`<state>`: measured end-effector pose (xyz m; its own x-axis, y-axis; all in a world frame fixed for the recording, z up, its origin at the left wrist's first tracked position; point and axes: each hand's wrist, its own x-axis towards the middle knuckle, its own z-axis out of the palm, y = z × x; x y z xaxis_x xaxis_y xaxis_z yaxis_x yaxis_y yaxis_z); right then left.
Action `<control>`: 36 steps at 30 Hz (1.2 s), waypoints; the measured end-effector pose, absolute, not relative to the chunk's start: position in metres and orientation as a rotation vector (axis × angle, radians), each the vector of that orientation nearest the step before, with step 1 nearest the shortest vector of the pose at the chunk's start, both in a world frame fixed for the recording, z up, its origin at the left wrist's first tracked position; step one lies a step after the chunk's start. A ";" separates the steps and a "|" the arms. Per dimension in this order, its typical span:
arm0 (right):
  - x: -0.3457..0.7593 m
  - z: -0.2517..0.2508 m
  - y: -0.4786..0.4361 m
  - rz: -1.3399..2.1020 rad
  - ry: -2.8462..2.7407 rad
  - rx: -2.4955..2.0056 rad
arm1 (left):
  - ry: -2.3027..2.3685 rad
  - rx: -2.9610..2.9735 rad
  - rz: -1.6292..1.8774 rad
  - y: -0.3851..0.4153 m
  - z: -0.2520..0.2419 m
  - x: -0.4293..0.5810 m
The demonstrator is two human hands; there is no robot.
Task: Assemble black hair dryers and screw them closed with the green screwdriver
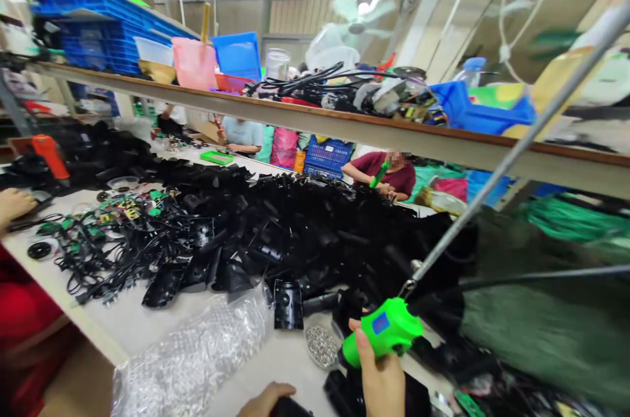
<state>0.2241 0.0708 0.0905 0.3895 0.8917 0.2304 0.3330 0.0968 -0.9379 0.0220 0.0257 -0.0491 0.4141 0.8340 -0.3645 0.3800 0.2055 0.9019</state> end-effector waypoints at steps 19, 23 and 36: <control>0.230 0.030 0.003 0.939 -1.721 -1.463 | 1.007 1.220 0.592 0.065 0.058 0.022; 0.235 0.036 0.004 1.003 -1.697 -1.442 | 1.011 1.186 0.626 0.059 0.063 0.022; 0.215 0.025 -0.010 0.647 -1.712 -1.436 | 0.922 1.199 0.904 0.034 0.049 0.027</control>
<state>0.2147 -0.0100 0.0251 -0.0435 0.9682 0.2464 0.5635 0.2274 -0.7942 0.0266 0.0336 0.0495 0.3611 0.9274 -0.0980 -0.0804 0.1356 0.9875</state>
